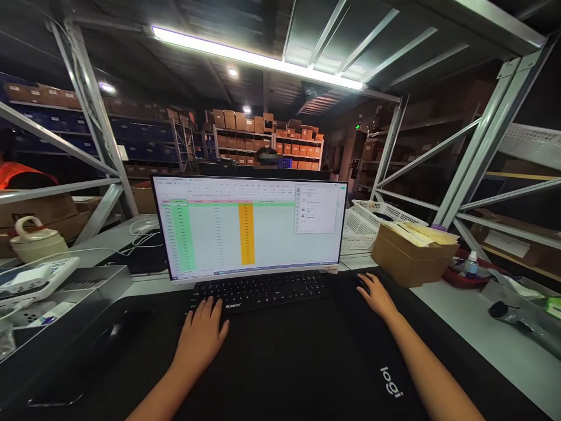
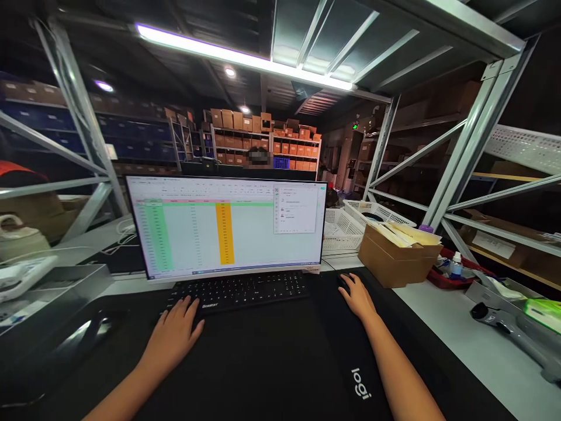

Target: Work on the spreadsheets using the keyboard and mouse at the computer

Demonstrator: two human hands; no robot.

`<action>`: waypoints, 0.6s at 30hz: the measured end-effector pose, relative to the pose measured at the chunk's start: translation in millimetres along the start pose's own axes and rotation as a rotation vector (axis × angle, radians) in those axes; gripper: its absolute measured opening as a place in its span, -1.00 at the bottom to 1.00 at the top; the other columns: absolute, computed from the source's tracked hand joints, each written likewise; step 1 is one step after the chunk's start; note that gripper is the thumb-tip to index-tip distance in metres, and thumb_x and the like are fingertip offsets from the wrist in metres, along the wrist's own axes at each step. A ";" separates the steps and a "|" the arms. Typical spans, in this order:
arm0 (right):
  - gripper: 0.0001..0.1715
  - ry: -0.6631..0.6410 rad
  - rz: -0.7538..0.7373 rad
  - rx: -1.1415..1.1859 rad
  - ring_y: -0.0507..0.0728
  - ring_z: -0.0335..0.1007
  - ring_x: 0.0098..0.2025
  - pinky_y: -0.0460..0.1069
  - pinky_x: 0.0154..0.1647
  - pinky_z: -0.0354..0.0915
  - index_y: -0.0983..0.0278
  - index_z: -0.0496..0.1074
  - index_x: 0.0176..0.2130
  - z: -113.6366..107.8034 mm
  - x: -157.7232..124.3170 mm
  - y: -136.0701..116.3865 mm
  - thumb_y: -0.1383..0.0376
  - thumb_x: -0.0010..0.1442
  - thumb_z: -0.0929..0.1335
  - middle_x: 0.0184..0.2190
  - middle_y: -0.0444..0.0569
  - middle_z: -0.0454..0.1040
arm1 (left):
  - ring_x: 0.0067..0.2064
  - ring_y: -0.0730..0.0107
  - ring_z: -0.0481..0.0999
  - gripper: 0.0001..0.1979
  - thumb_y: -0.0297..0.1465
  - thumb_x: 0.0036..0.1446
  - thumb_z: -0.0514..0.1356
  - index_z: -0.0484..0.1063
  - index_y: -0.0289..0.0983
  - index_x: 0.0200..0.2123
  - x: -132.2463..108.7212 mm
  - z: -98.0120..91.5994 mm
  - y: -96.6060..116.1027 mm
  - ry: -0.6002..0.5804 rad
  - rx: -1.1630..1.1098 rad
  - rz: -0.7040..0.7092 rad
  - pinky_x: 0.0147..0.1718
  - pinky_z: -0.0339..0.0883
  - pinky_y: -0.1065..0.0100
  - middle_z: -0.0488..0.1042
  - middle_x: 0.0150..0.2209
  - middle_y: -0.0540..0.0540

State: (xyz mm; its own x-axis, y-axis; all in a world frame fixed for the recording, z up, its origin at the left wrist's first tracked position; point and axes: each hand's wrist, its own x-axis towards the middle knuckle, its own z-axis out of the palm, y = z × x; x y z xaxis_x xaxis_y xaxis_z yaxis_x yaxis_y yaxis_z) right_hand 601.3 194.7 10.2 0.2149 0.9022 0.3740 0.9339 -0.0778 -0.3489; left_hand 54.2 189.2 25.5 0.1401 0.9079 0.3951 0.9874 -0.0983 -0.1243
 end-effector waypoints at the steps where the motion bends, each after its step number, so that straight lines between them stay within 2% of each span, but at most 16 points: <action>1: -0.39 0.001 -0.001 -0.001 0.25 0.28 0.33 0.17 0.32 0.24 0.12 0.35 0.29 0.7 0.5 0.7 0.07 0.32 0.26 0.34 0.11 0.26 | 0.37 -0.07 0.29 -0.40 -0.28 0.29 -0.09 0.34 -0.41 0.29 -0.2 -0.5 0.2 -0.004 0.002 -0.001 0.30 0.14 -0.10 0.33 0.34 -0.37; 18: -0.39 0.024 -0.003 -0.017 0.29 0.32 0.30 0.20 0.27 0.30 0.15 0.38 0.27 4.2 1.4 4.4 0.05 0.32 0.24 0.32 0.15 0.28 | 0.36 -0.10 0.30 -0.42 -0.29 0.30 -0.05 0.33 -0.43 0.29 -2.3 1.3 1.3 0.012 0.003 0.011 0.30 0.16 -0.11 0.32 0.34 -0.41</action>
State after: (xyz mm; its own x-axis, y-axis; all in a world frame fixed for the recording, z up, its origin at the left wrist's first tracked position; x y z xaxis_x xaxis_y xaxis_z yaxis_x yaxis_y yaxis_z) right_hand 604.5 197.4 5.5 0.2191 0.8919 0.3955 0.9392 -0.0829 -0.3332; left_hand 55.0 187.5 23.2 0.1523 0.9019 0.4043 0.9855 -0.1076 -0.1314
